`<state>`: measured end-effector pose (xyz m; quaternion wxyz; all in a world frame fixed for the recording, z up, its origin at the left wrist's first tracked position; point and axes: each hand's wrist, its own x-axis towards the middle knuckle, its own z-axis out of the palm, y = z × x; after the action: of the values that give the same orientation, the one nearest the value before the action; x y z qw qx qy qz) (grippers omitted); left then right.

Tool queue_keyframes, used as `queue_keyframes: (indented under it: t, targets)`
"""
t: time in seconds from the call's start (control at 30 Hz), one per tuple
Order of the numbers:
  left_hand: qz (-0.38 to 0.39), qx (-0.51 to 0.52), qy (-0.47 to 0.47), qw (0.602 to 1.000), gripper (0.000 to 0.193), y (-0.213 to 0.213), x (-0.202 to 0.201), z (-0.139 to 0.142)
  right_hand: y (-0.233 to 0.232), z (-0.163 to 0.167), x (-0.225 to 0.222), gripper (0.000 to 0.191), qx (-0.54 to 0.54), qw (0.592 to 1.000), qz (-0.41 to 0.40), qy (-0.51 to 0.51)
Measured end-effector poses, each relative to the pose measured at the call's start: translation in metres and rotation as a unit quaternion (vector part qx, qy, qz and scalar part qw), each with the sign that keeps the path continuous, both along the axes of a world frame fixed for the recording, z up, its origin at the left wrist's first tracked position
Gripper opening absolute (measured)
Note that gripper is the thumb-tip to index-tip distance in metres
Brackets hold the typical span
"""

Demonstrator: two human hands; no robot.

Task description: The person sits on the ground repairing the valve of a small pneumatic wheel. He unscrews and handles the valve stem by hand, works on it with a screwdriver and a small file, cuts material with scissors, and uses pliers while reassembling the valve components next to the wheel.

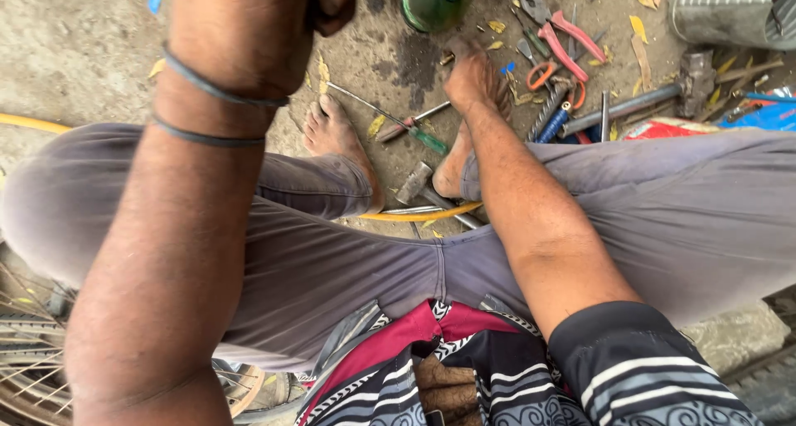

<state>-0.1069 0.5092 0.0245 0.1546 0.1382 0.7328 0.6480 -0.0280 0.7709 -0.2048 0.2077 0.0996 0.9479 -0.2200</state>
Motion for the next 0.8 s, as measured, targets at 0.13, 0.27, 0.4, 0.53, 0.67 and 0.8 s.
queue_keyframes:
  t: [0.13,0.27,0.4,0.53,0.67,0.8]
  targets:
    - [0.066,0.264,-0.240,0.932,0.043,0.025,-0.015,0.020,-0.004,0.002,-0.004,0.045,-0.005,0.995,0.009,0.097]
    - [0.026,0.392,-0.291,0.873,0.042,0.029,-0.021,0.043,0.001,0.028,-0.031,0.023,-0.058,0.974,-0.168,0.141]
    - [-0.009,0.418,-0.247,0.874,0.045,0.036,-0.021,0.051,0.025,0.092,-0.077,0.008,-0.281,0.884,-0.198,0.316]
    - [-0.034,0.468,-0.229,0.853,0.037,0.049,-0.013,0.043,0.040,0.213,-0.086,0.010,-0.420,0.825,-0.170,0.337]
    - [-0.036,0.481,-0.198,0.853,0.034,0.065,-0.002,0.036,0.025,0.305,-0.033,0.014,-0.378,0.842,-0.001,0.385]
    - [-0.051,0.476,-0.192,0.857,0.038,0.072,0.007,0.040,0.001,0.325,-0.011,0.008,-0.439,0.815,0.036,0.377]
